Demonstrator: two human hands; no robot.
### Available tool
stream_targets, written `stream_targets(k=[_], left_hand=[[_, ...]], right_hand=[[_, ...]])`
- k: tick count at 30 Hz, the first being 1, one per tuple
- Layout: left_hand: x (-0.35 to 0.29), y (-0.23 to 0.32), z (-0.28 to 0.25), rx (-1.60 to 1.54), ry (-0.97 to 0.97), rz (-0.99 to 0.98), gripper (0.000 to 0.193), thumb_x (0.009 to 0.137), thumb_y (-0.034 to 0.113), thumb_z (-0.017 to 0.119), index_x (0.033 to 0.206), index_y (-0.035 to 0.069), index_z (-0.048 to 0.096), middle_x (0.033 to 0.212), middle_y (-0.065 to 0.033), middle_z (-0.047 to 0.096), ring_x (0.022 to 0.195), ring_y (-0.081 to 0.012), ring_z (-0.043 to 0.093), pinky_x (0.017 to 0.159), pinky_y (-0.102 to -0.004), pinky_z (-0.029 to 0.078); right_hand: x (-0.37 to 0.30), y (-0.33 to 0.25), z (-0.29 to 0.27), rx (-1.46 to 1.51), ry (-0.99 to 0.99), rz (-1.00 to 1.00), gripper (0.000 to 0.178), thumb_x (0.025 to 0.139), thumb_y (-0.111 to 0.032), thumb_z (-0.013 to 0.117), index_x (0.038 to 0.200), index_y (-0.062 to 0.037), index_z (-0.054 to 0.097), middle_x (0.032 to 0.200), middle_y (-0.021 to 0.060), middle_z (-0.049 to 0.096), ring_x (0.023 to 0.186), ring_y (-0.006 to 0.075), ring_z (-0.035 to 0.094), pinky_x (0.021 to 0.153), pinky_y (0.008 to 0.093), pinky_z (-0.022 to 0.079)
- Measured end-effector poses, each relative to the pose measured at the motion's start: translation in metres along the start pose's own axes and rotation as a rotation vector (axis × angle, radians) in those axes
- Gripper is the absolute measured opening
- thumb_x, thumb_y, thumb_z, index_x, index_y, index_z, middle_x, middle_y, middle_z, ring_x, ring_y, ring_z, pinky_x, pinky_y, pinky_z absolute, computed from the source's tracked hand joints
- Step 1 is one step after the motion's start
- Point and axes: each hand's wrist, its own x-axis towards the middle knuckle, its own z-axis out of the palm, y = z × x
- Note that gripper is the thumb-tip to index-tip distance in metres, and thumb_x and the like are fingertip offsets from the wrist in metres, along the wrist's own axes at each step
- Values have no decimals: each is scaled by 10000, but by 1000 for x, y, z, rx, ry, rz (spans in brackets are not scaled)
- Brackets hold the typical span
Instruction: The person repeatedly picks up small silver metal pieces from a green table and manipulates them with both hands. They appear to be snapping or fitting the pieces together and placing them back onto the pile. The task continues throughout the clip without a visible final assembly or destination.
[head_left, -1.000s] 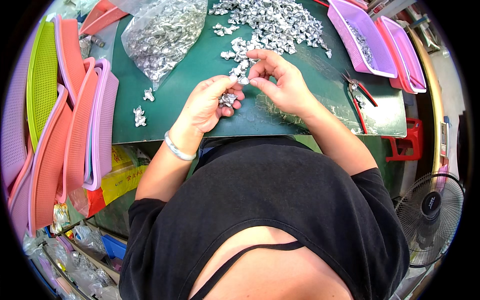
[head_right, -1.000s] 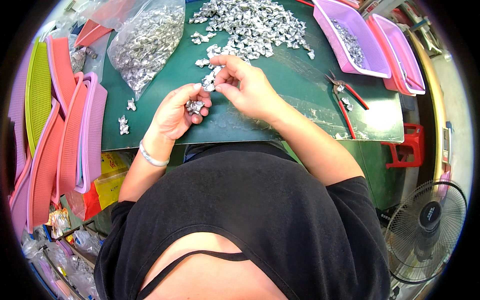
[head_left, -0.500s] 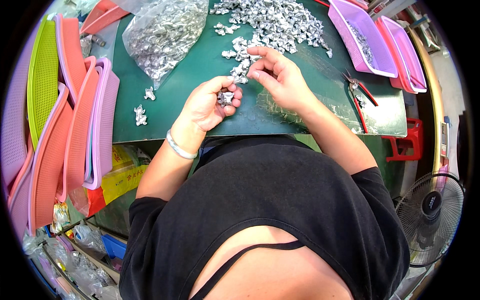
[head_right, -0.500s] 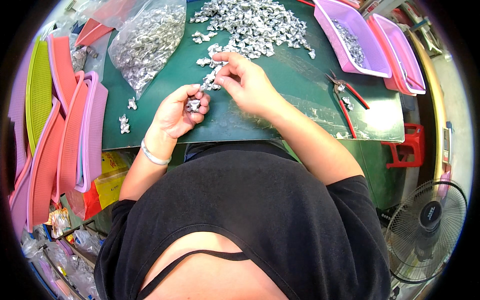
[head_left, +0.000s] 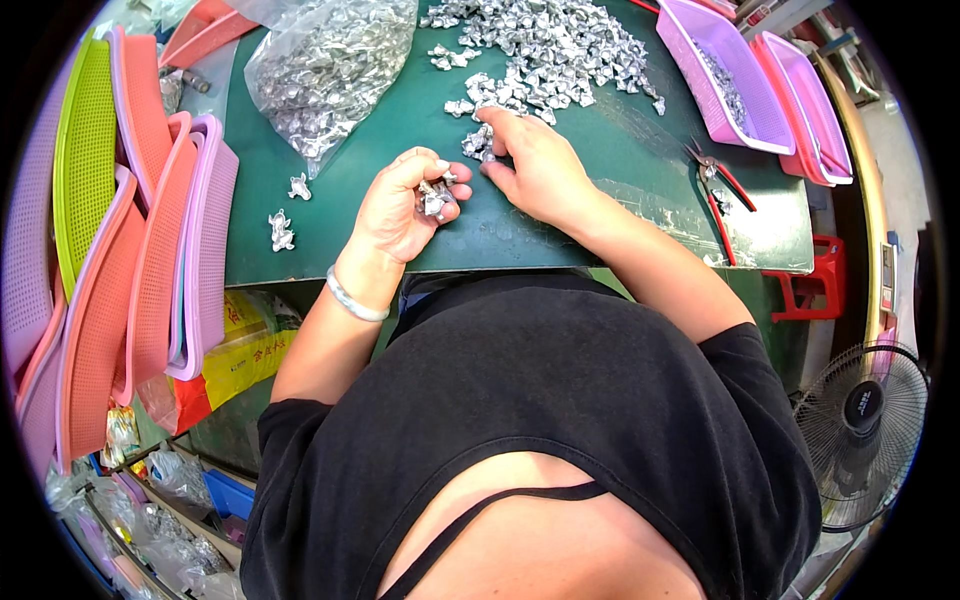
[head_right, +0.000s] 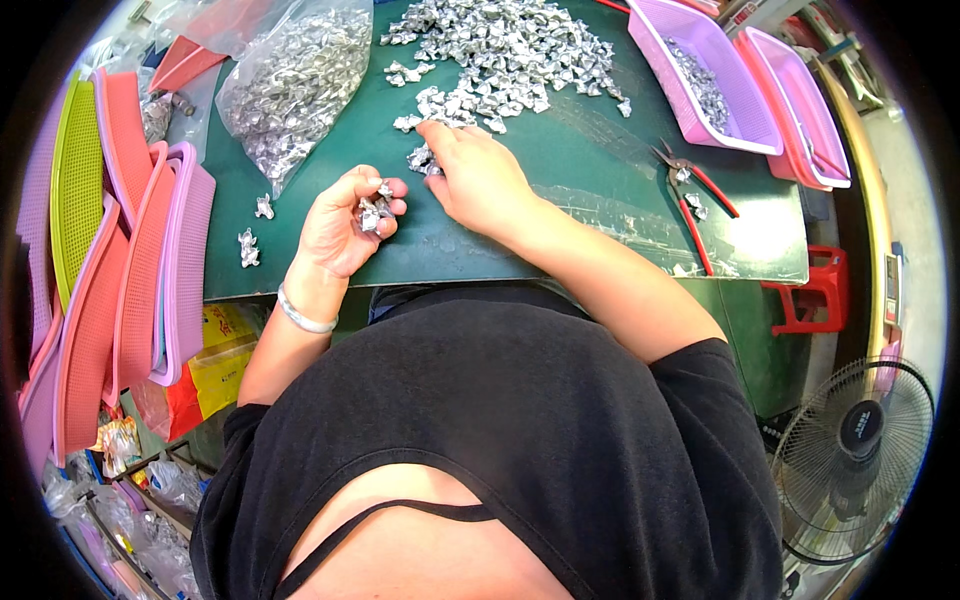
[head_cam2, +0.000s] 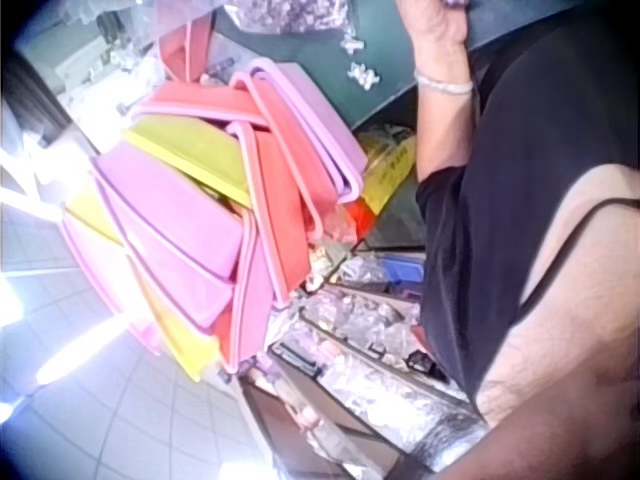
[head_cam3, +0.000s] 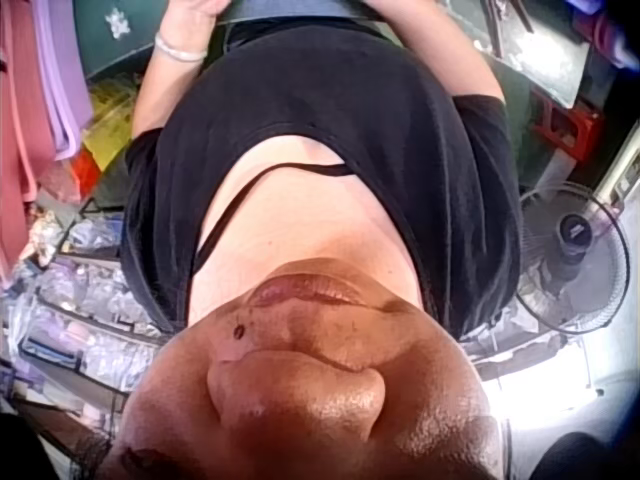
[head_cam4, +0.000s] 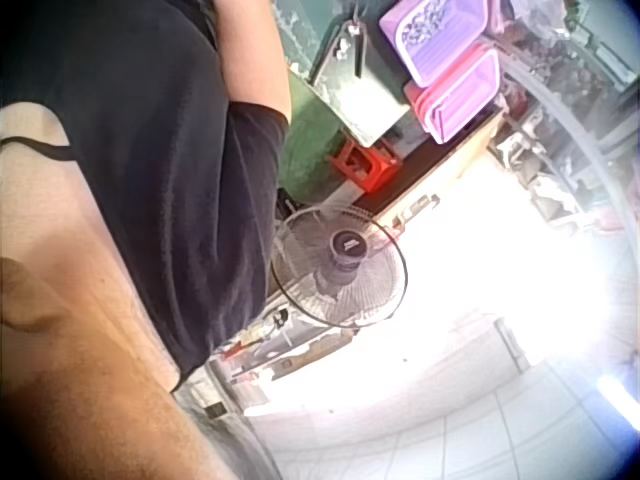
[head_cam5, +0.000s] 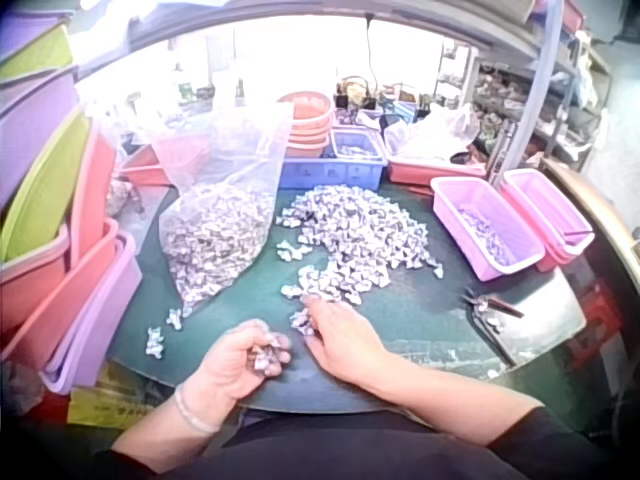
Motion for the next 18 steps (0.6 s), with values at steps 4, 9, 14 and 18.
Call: stream_targets(k=[4, 9, 14, 18], left_hand=[[2, 0, -1, 7, 25, -6, 48, 806, 74, 496, 842, 43, 496, 733, -94, 553, 606, -184, 545, 457, -245, 421], [1, 0, 4, 141, 50, -27, 125, 825, 125, 516, 907, 31, 513, 721, -76, 541, 600, -163, 525, 446, -221, 397], [1, 1, 14, 264, 56, -61, 168, 841, 179, 529, 853, 12, 544, 676, -58, 544, 568, -143, 527, 421, -216, 384], [1, -1, 17, 266, 39, -44, 169, 828, 195, 558, 784, 32, 568, 649, -44, 546, 542, -123, 525, 423, -214, 383]], right_hand=[[0, 4, 2, 1, 17, -20, 436, 702, -47, 607, 1117, -55, 475, 780, 84, 562, 772, 264, 536, 678, 363, 439], [-2, 1, -6, 194, 26, 0, 385, 711, -26, 576, 1086, -48, 492, 783, 100, 577, 784, 280, 545, 677, 378, 447], [-2, -10, -17, 192, 100, -141, 417, 709, -16, 588, 1112, -59, 487, 760, 80, 566, 752, 258, 538, 656, 357, 448], [-1, -11, -17, 161, 124, -256, 454, 705, -17, 606, 1137, -65, 473, 769, 76, 567, 757, 259, 536, 666, 356, 449]])
